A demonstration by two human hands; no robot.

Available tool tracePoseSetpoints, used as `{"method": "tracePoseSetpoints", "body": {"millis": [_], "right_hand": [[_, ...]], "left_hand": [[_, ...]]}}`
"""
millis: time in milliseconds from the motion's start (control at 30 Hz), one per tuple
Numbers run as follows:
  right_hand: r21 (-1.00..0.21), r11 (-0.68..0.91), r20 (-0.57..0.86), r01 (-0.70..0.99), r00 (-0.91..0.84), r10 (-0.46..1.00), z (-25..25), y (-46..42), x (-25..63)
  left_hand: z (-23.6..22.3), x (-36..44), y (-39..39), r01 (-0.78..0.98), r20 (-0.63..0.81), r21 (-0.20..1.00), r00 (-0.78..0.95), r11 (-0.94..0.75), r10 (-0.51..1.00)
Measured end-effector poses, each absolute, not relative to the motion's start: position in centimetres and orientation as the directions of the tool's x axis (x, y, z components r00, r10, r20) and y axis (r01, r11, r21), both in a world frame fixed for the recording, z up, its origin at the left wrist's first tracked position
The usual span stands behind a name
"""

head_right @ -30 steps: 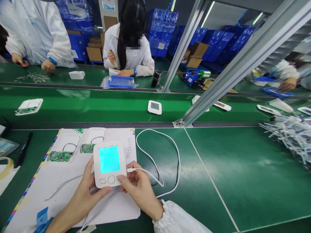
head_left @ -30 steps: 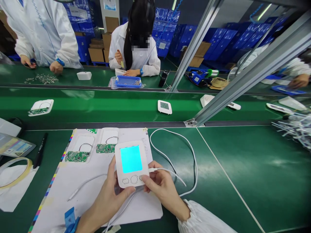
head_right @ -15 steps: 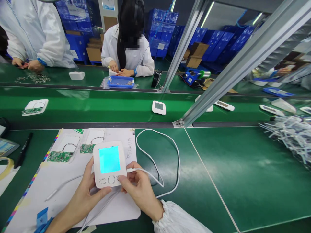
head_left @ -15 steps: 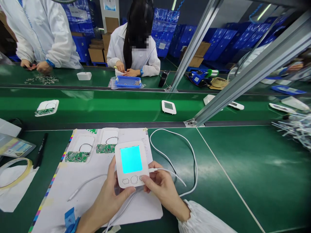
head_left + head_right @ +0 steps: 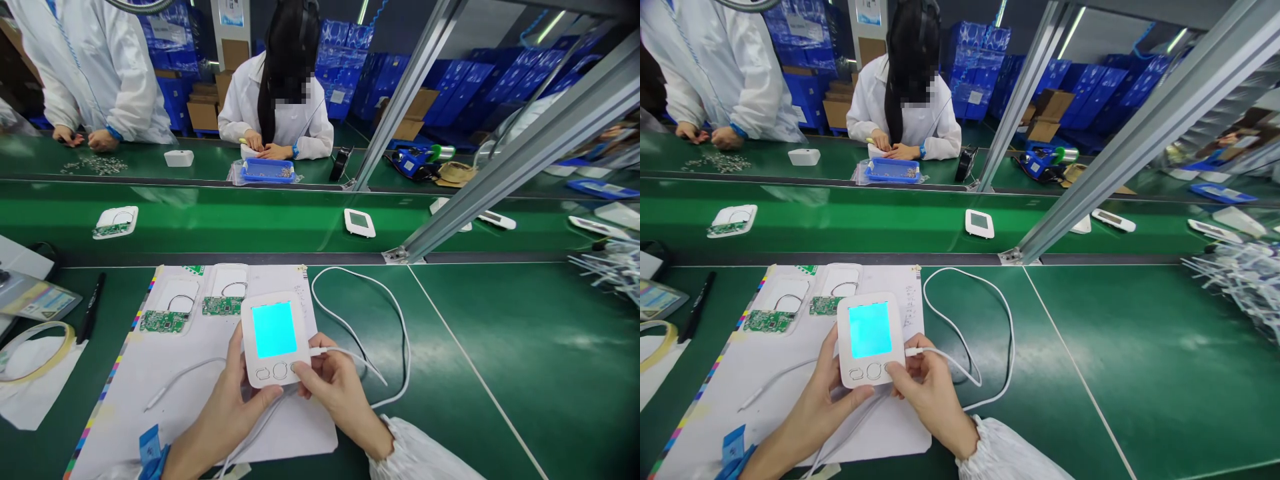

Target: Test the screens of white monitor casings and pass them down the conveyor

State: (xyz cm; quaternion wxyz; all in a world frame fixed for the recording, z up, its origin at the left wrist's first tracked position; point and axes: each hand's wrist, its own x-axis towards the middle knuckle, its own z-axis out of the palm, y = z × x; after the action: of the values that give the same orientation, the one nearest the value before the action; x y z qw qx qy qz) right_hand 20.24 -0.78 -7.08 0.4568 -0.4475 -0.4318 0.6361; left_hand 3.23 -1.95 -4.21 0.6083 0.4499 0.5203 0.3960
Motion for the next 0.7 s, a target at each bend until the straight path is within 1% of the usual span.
{"method": "tracePoseSetpoints", "body": {"millis": [133,233,367,467,700], "right_hand": [[-0.96,-0.209,-0.179,-0.184,-0.17,0.969,-7.05,-0.79,20.27],[-0.955,-0.232,-0.19,-0.183,-0.219,0.957,-7.15,-0.86,20.34],[-0.966,-0.18,-0.127,-0.186,-0.265,0.956,-7.5,-1.13,20.44],[-0.963,-0.166,-0.104,-0.211,-0.278,0.955,-7.68,-1.23,20.49],[-0.952,-0.198,-0.129,-0.233,-0.28,0.951,-7.45,-0.91,20.41]], "left_hand": [[-4.3,3.12,-1.97,-0.022,-0.268,0.961,0.161,0.275,0.95],[-4.55,3.01,-1.99,0.004,-0.236,0.971,0.139,0.237,0.962],[-4.94,3.01,-1.89,0.063,-0.195,0.979,0.043,0.192,0.98],[-5.13,3.05,-1.84,0.065,-0.18,0.982,0.026,0.178,0.983],[-4.84,3.16,-2.08,0.085,-0.219,0.972,-0.013,0.219,0.976]]}}
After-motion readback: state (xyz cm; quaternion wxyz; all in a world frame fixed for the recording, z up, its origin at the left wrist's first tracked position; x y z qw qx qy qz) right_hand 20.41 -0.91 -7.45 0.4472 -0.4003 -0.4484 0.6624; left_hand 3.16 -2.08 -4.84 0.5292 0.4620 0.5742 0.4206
